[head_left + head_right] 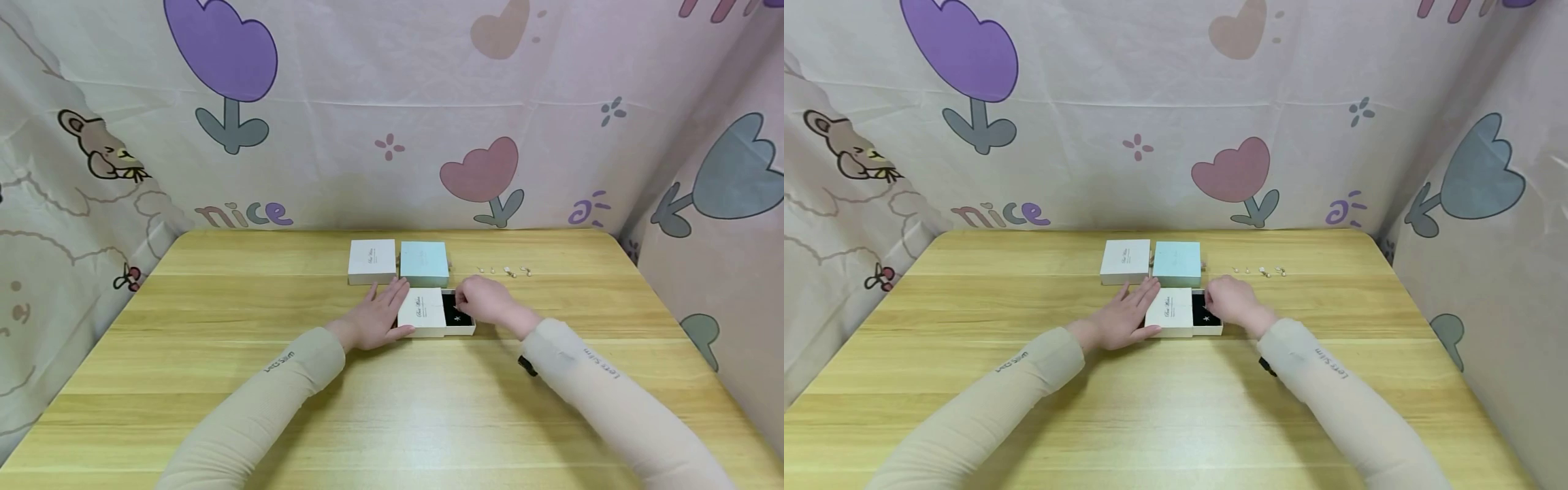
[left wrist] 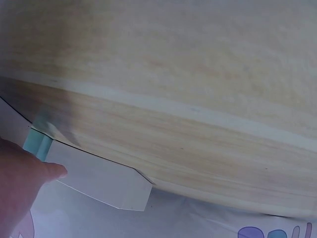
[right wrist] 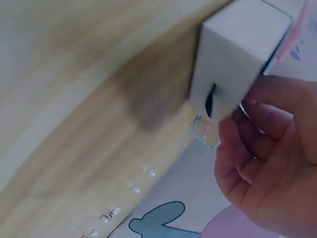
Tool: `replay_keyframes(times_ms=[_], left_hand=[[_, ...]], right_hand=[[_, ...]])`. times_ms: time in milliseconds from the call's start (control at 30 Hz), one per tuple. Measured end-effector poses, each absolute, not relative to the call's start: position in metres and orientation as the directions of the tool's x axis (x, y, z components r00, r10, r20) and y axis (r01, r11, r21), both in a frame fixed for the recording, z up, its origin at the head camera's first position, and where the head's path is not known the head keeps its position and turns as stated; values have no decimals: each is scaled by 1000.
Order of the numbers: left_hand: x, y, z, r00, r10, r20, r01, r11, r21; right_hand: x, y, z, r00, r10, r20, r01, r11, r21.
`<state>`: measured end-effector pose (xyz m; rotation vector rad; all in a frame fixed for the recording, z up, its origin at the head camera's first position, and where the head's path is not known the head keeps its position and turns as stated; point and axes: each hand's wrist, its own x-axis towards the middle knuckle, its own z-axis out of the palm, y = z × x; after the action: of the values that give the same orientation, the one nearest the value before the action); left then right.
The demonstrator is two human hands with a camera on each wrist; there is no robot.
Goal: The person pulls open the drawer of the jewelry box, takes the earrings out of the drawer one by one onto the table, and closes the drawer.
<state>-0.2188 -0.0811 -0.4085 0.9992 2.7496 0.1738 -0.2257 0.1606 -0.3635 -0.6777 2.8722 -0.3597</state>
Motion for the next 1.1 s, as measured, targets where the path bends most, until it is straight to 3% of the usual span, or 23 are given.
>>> replay_keyframes(times_ms=[200,467,733,1100], left_hand=[[-219,-83,-408,-744,654,-137,630,755,183],[-219,-84,-408,-747,649,-143,628,760,170],[-217,-81,-407,-742,652,-154,634,758,154],[-220,-82,-411,-745,650,-152,632,760,153]], right_hand=[[-242,179,-340,-928,-363,-85,-300,863,-406],[-260,206,-335,-973,-225,-49,-196,921,-337],[-272,207,-361,-977,-188,-104,-162,962,-219],[-279,201,-372,-977,-179,-119,-160,975,-156]])
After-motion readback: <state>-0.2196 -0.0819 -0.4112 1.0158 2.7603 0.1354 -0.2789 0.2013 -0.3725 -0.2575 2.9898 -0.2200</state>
